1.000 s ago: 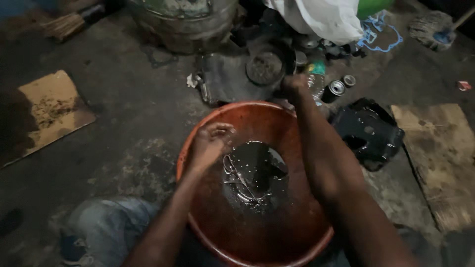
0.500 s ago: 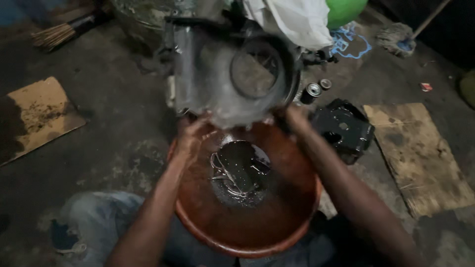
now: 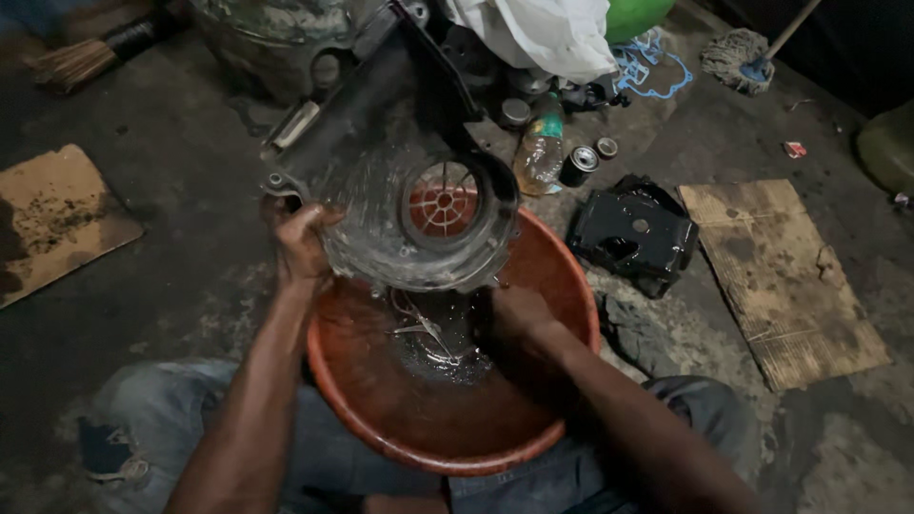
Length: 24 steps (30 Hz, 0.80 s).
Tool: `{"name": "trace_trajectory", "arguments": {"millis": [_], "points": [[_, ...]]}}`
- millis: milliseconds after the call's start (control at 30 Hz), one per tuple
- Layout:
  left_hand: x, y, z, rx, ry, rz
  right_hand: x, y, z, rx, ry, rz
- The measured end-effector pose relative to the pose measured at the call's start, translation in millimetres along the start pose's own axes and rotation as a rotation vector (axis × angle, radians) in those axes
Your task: The person scrubs various mechanical parts by hand in a basin filled with dark liquid. They handle a circular metal component and a rectangular metal casing, rubbing them thoroughly to remove grime. The person places the cleaned parts on the floor beside the basin.
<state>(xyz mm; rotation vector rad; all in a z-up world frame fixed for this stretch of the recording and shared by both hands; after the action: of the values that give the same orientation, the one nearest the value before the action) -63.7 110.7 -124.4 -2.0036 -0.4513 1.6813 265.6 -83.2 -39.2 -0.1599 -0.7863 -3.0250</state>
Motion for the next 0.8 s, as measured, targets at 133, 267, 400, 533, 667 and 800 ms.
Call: {"name": "trace_trajectory", "arguments": {"millis": [133,267,400,533,667,800], "points": [[16.3,10.8,13.7,0.134,-0.446,-0.267,-23.9,-33.7,-19.0,-0.089,-0.052,-0.016],[16.4,16.1,-2.7,0.234,-0.577,-0.218,-52.9,-42.2,-27.7,-0.236,-0.106,-0.088],[-23.3,22.4,-33.0,0.158,-0.869,-0.347,-42.6,-46.0,-27.5,-0.128,-0.027,-0.059],[-90.5,15.8,-59.1,0.092,-0.729,-0.028,-20.5,-8.6,22.5,-0.128,-0.201,-0.033],[-152.5,2.1,-92.1,0.132,-0.288,0.409,0.6,-2.9,25.9,-0.326,-0.38,0.126],[-170.2,4.7,-110.5,0.217,-0.221,0.16,33.8,-17.8,-25.6,-0.115,-0.209,0.203]]}}
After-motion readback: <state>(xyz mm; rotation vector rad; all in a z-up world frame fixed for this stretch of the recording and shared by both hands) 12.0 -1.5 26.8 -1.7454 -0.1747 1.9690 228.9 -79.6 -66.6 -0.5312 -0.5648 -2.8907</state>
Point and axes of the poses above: each hand's wrist, its own y-axis away from the middle knuckle, its own z-axis out of the back of the hand, x = y × z, the point moved 1 cm from there along -y, towards the middle knuckle, and after that the axes turned 3 degrees about x, right-handed, at the moved point
